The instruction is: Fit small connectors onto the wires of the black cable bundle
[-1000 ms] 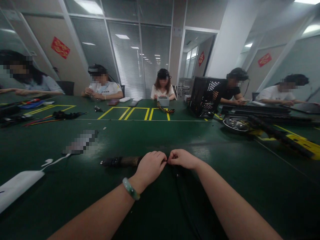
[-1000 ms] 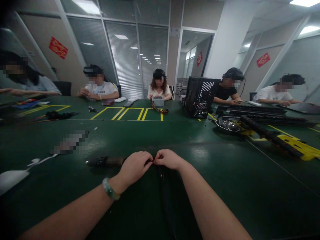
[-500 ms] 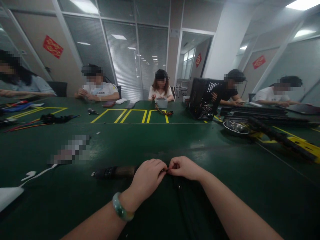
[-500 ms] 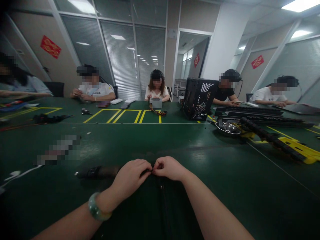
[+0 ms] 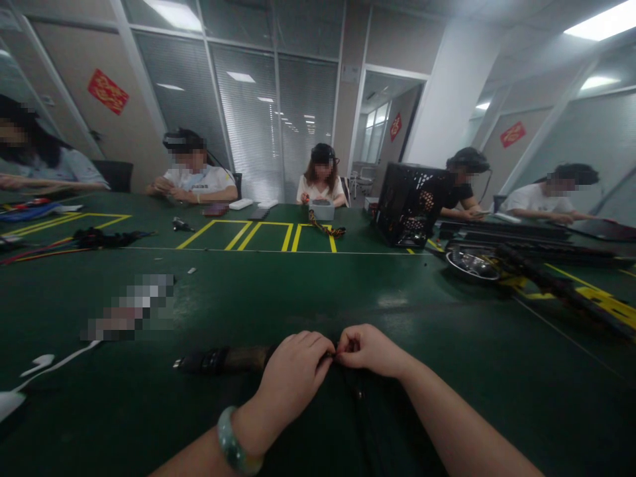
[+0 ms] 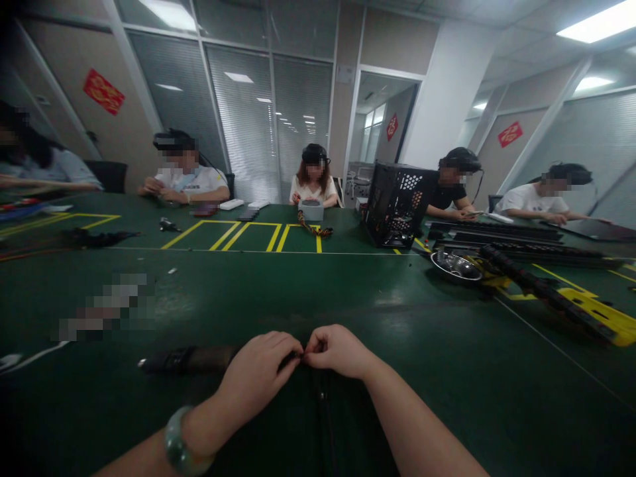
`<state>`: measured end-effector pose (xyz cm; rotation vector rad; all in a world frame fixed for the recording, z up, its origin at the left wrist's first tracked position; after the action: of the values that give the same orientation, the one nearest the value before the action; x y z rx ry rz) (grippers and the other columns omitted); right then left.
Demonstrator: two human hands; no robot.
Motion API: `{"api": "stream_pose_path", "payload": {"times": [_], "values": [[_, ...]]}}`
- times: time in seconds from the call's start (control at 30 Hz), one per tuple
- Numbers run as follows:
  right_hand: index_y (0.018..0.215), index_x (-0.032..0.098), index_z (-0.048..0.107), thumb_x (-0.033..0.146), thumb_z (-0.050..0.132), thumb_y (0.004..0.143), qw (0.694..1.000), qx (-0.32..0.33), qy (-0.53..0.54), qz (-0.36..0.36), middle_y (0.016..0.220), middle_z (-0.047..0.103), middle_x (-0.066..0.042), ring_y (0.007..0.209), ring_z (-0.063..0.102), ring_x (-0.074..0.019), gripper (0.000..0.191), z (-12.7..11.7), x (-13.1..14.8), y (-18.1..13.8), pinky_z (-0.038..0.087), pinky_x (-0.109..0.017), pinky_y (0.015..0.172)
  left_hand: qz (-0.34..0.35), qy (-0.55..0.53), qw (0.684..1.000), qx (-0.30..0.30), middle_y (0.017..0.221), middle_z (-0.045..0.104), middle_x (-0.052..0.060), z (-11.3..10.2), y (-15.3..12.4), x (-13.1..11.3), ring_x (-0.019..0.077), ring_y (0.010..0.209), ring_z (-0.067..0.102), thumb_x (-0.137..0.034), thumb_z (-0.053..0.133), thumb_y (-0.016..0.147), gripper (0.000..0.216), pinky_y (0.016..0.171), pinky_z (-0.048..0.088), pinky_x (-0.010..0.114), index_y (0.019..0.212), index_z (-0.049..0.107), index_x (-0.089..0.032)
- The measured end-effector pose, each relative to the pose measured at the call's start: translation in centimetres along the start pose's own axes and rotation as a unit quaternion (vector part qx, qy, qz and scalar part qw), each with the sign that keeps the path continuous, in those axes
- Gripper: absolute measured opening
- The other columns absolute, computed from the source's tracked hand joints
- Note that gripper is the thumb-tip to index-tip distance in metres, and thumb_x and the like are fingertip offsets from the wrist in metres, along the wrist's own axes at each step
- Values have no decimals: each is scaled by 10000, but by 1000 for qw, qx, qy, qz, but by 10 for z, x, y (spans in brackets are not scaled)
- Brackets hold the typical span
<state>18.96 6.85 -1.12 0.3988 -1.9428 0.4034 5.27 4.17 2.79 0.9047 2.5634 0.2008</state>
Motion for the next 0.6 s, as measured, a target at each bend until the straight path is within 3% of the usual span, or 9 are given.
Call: {"api": "stream_pose_path", "payload": {"times": [0.6], "values": [[793,162,654,244,690,747,999,-35,-33,6,707,658,11,614,571,-108,100,2,-3,-2,398,-174,525,-1,-18,1000,-5,923,615,-13,-1,-1,1,195,887,545,-199,572,881,83,790,387,341,940,598,-251]]}}
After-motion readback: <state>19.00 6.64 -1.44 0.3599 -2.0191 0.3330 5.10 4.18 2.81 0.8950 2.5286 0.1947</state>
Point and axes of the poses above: each hand's wrist, its own y-axis towards the middle knuckle, its own z-axis out of the palm, x = y × z, the point moved 7 cm from there along y, towards the middle knuckle
